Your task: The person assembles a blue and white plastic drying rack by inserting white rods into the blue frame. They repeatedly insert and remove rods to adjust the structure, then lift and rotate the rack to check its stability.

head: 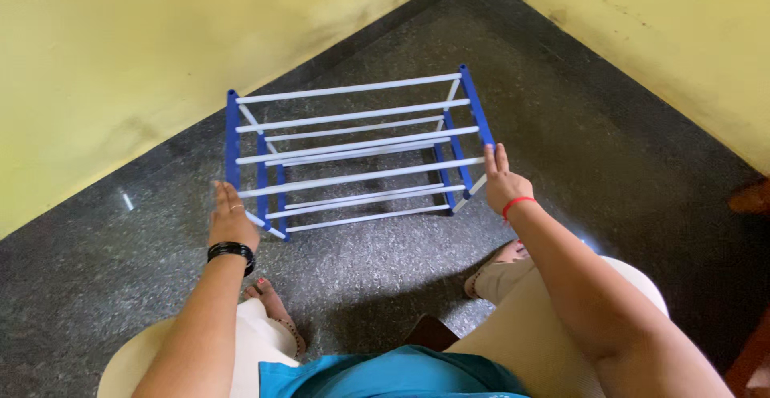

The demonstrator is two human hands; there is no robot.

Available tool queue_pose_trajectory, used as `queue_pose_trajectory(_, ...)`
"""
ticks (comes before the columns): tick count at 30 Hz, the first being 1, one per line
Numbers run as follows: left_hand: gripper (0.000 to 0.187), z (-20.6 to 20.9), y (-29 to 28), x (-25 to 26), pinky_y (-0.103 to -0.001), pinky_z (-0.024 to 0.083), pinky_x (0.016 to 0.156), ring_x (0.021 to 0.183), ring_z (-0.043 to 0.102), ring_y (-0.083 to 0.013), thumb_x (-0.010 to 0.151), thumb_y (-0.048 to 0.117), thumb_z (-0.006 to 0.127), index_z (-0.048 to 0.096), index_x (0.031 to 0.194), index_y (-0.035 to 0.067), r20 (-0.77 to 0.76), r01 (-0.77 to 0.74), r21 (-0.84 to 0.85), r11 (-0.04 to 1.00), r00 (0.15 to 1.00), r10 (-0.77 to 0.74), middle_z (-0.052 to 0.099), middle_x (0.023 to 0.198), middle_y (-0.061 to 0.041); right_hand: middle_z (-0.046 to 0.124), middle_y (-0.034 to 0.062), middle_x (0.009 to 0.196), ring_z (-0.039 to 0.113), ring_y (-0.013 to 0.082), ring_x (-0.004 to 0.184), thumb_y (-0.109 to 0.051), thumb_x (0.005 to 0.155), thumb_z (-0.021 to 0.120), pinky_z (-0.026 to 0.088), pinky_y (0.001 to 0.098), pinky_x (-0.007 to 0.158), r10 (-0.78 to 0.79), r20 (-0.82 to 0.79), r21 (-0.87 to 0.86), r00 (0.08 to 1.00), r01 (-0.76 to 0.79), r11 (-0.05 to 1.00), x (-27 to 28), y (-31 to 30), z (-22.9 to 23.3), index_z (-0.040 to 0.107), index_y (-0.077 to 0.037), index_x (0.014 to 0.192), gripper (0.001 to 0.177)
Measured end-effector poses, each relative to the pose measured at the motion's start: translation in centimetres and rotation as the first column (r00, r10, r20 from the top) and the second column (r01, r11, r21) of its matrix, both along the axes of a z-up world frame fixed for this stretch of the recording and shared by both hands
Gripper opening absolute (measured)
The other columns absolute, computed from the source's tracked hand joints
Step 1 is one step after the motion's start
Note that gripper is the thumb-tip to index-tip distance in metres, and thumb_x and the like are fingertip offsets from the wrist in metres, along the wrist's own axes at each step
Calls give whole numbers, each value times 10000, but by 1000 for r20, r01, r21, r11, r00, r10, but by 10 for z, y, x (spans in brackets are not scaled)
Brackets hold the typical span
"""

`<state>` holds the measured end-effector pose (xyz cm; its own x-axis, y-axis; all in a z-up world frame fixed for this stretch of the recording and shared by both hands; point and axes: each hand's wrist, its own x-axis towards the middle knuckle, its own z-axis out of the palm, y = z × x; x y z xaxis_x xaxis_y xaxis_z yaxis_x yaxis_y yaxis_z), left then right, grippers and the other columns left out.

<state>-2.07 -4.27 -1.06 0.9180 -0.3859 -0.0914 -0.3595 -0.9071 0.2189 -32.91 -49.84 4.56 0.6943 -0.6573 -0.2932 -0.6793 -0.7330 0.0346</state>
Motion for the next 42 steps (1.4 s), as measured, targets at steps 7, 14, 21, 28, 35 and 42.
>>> queue_pose_trajectory(7,922,14,1,20,-578,165,1233,1584,118,-259,918,97,588,30,1650,118,-85,95,132,987,993,-84,-33,1727,-53,-5,93,1748,727,396,1059,-24,910,425,605,477,794,27,-71,-5,997,-27,1000,1,-16,-8,-22,-101,1653,871)
queue_pose_trajectory(14,751,-7,0,47,-495,343,1185,1453,375,-349,959,156,580,259,1638,154,-134,-83,-210,974,989,55,350,1605,-161,614,197,1326,702,315,1071,-256,856,708,562,415,868,-74,552,258,831,-86,962,15,-103,-96,264,-96,1629,906)
queue_pose_trajectory(21,726,-92,14,104,-516,482,1064,1216,611,-478,1084,668,402,679,1368,60,-295,-325,-322,889,927,232,674,1256,-311,720,144,959,599,231,682,-582,978,632,464,380,554,-601,181,536,779,434,724,19,-79,-49,704,-140,1347,581)
queue_pose_trajectory(28,783,-68,19,93,-537,477,1005,1172,614,-483,975,703,475,665,1235,-11,-227,-359,-262,896,925,305,659,1219,-318,638,121,727,457,176,460,-486,944,699,371,362,414,-461,214,535,861,292,793,11,-66,-2,774,-77,1157,467)
queue_pose_trajectory(35,626,0,2,60,-475,522,927,1012,677,-365,1045,590,493,675,1097,-7,-107,-232,-730,643,968,229,724,1070,-235,740,65,863,584,125,601,-346,1005,656,463,315,559,-436,579,583,689,24,812,-10,-44,77,764,-108,1165,306)
queue_pose_trajectory(42,755,40,10,79,-436,385,1068,1173,612,-216,1041,704,329,634,1256,48,-230,-241,-968,-63,962,-144,701,1250,-80,741,20,1076,671,100,983,-104,844,777,552,309,814,-386,818,543,427,-352,762,-31,-68,96,687,-91,1230,397)
